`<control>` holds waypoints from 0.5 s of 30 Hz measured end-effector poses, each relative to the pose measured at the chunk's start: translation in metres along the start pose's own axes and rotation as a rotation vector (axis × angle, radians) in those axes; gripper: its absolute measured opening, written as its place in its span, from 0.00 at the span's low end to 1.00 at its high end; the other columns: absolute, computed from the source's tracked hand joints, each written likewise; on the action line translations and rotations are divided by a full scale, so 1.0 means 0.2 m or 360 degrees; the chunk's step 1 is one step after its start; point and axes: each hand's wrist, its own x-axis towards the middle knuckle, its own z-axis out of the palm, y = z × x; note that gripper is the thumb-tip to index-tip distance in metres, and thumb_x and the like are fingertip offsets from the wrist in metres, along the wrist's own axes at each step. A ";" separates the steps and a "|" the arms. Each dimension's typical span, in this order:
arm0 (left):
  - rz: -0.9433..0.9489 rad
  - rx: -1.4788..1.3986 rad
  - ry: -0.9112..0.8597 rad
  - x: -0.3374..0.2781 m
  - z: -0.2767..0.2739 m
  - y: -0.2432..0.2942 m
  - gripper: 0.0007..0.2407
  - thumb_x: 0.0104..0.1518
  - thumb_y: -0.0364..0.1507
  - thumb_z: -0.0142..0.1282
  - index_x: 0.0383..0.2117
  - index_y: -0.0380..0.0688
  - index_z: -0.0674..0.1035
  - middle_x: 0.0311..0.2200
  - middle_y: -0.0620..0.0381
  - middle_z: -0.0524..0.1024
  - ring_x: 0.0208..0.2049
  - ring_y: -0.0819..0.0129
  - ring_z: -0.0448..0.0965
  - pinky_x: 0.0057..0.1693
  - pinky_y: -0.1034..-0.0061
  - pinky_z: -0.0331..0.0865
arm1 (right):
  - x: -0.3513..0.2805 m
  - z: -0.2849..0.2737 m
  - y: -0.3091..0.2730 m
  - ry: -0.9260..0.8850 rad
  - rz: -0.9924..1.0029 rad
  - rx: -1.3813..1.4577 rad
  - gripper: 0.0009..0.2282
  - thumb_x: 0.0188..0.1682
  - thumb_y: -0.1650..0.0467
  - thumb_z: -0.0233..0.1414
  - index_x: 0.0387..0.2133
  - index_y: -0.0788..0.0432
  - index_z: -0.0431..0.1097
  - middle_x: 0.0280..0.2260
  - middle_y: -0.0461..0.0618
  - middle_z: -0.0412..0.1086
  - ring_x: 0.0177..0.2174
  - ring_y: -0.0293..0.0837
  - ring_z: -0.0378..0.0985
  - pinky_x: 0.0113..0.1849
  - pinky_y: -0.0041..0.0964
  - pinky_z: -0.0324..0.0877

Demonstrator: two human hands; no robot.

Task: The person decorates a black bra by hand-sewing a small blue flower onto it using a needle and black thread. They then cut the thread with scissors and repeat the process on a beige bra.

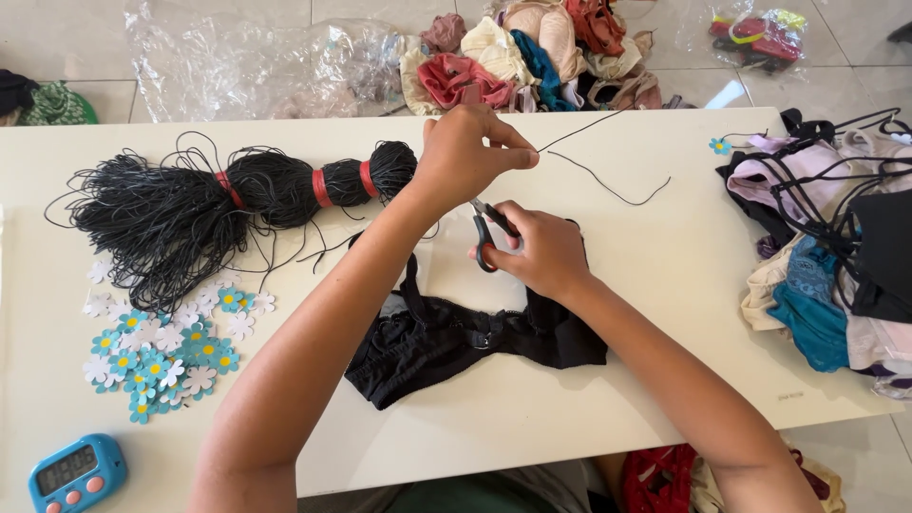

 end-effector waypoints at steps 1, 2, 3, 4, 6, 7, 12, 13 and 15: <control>0.0006 -0.0002 0.0000 0.01 -0.01 0.00 0.03 0.50 0.40 0.68 0.28 0.66 0.88 0.24 0.67 0.73 0.35 0.67 0.76 0.48 0.67 0.56 | 0.02 0.00 -0.02 -0.0016 0.0013 -0.0003 0.18 0.41 0.55 0.61 0.42 0.44 0.70 0.20 0.39 0.68 0.27 0.44 0.78 0.32 0.40 0.71; 0.0007 -0.0001 0.0002 0.00 -0.03 0.02 0.03 0.50 0.40 0.68 0.28 0.66 0.88 0.24 0.67 0.73 0.35 0.67 0.76 0.48 0.67 0.56 | 0.04 0.05 0.04 -0.0014 0.0010 -0.0003 0.18 0.41 0.55 0.61 0.42 0.44 0.70 0.20 0.39 0.68 0.27 0.44 0.78 0.32 0.40 0.71; 0.0028 -0.0016 0.0020 0.00 -0.04 0.04 0.03 0.50 0.38 0.67 0.29 0.65 0.88 0.24 0.67 0.73 0.34 0.67 0.77 0.47 0.68 0.57 | 0.07 0.11 0.09 0.0048 -0.0071 0.0013 0.16 0.42 0.56 0.61 0.42 0.44 0.71 0.19 0.39 0.69 0.26 0.46 0.79 0.31 0.40 0.72; 0.0049 -0.0035 0.0035 -0.01 -0.06 0.06 0.03 0.51 0.37 0.67 0.29 0.63 0.89 0.24 0.66 0.74 0.33 0.67 0.77 0.46 0.68 0.58 | 0.09 0.16 0.15 0.0109 -0.0150 0.0028 0.15 0.43 0.58 0.61 0.41 0.44 0.72 0.17 0.39 0.69 0.25 0.47 0.79 0.30 0.40 0.72; 0.0058 -0.0050 0.0073 -0.02 -0.07 0.07 0.03 0.51 0.36 0.68 0.29 0.62 0.89 0.24 0.65 0.74 0.33 0.67 0.77 0.46 0.68 0.58 | 0.07 0.18 0.15 0.0143 -0.0189 0.0060 0.12 0.44 0.62 0.61 0.40 0.47 0.73 0.16 0.39 0.70 0.23 0.47 0.79 0.30 0.39 0.73; 0.0065 -0.0064 0.0110 -0.02 -0.08 0.07 0.03 0.51 0.36 0.68 0.29 0.62 0.89 0.24 0.65 0.74 0.32 0.67 0.77 0.45 0.68 0.59 | 0.06 0.18 0.15 0.0176 -0.0229 0.0095 0.09 0.45 0.67 0.61 0.38 0.50 0.74 0.15 0.39 0.71 0.22 0.47 0.79 0.30 0.38 0.73; 0.0019 -0.0235 0.0222 -0.08 -0.13 0.04 0.03 0.50 0.36 0.69 0.28 0.58 0.89 0.35 0.61 0.86 0.47 0.64 0.76 0.52 0.63 0.66 | 0.01 -0.03 0.16 0.0148 0.0066 0.0157 0.12 0.43 0.62 0.62 0.39 0.46 0.75 0.22 0.37 0.72 0.25 0.36 0.70 0.31 0.34 0.63; 0.0025 -0.0350 0.0232 -0.12 -0.17 0.03 0.04 0.52 0.36 0.67 0.30 0.56 0.88 0.32 0.64 0.84 0.34 0.72 0.78 0.41 0.72 0.70 | 0.00 -0.08 0.17 0.0169 0.0163 0.0018 0.16 0.41 0.62 0.61 0.44 0.42 0.75 0.29 0.36 0.80 0.30 0.37 0.82 0.34 0.37 0.68; -0.0085 -0.0501 0.0187 -0.23 -0.23 0.03 0.05 0.53 0.34 0.66 0.31 0.50 0.88 0.29 0.61 0.84 0.30 0.73 0.78 0.39 0.77 0.72 | -0.03 -0.19 0.26 0.0105 0.0320 -0.0151 0.19 0.40 0.61 0.58 0.47 0.39 0.75 0.34 0.37 0.80 0.34 0.42 0.82 0.37 0.40 0.69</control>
